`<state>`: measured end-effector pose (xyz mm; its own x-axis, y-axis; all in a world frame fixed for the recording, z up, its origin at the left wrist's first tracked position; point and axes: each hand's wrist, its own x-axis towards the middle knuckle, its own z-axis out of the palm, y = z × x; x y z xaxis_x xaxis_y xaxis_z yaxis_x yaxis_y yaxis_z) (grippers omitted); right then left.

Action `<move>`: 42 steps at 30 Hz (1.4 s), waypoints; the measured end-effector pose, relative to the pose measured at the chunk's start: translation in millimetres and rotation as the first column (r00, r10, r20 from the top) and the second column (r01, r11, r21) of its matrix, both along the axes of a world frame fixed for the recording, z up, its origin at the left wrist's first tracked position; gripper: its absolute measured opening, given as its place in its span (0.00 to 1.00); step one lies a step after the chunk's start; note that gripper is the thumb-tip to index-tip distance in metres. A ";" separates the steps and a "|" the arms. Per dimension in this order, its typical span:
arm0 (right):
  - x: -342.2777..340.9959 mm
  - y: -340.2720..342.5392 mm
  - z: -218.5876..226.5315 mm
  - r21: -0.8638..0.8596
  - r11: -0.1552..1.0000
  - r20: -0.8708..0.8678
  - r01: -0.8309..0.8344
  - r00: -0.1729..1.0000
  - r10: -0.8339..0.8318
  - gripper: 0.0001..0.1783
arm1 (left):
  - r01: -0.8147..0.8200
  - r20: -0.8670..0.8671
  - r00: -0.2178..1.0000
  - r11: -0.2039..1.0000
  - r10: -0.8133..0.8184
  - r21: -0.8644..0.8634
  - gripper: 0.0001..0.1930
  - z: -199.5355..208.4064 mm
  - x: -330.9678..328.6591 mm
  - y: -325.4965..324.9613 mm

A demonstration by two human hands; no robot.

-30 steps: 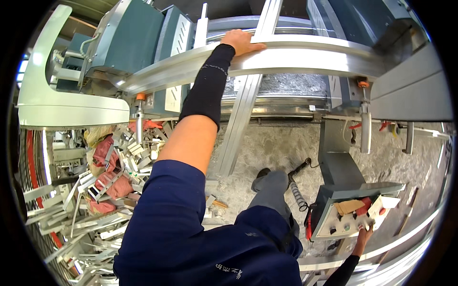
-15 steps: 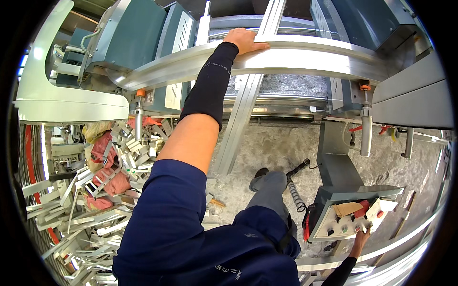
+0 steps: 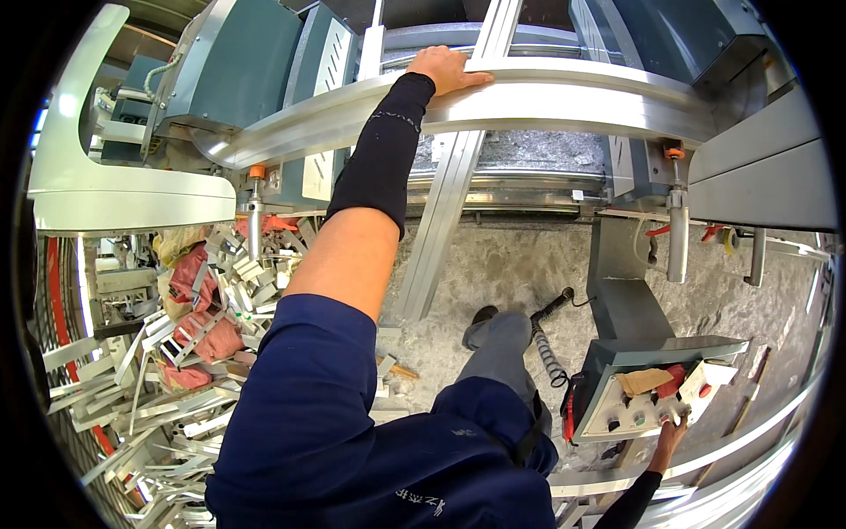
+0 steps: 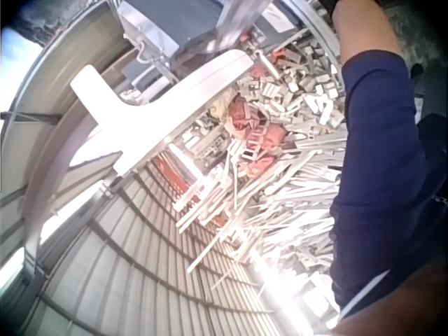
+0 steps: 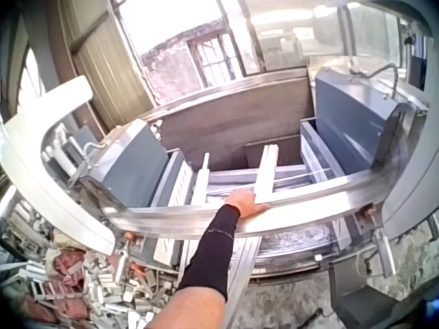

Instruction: The person loads long aluminum profiles into a cutting machine, secures them, and operates the controls to cut the metal. After each cut, the person removes the finished pieces and stacks them on a nearby rack. The process is repeated for multiple profiles in a workshop environment.

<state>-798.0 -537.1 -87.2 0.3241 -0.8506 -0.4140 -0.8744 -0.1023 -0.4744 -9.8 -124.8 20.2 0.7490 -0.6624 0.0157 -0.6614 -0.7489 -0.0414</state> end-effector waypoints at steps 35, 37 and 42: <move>3.0 2.4 1.3 -0.024 0.998 -0.002 -0.056 0.998 0.056 0.41 | -0.005 0.000 1.000 1.000 0.005 0.000 0.46 -7.5 4.2 2.2; -2.2 0.5 -2.2 -0.011 0.998 0.002 -0.058 0.998 0.058 0.42 | -0.013 -0.002 1.000 1.000 0.013 -0.001 0.46 -8.4 4.3 2.4; -25.9 6.6 -20.4 0.052 0.980 0.294 0.192 0.935 -0.199 0.44 | 0.005 0.018 1.000 1.000 -0.005 -0.006 0.46 -8.5 4.3 -0.6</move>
<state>-824.0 -530.5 -107.6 0.2635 -0.9012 -0.3441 -0.6954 0.0698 -0.7153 -5.5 -125.4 11.7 0.7450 -0.6662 0.0327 -0.6646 -0.7456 -0.0488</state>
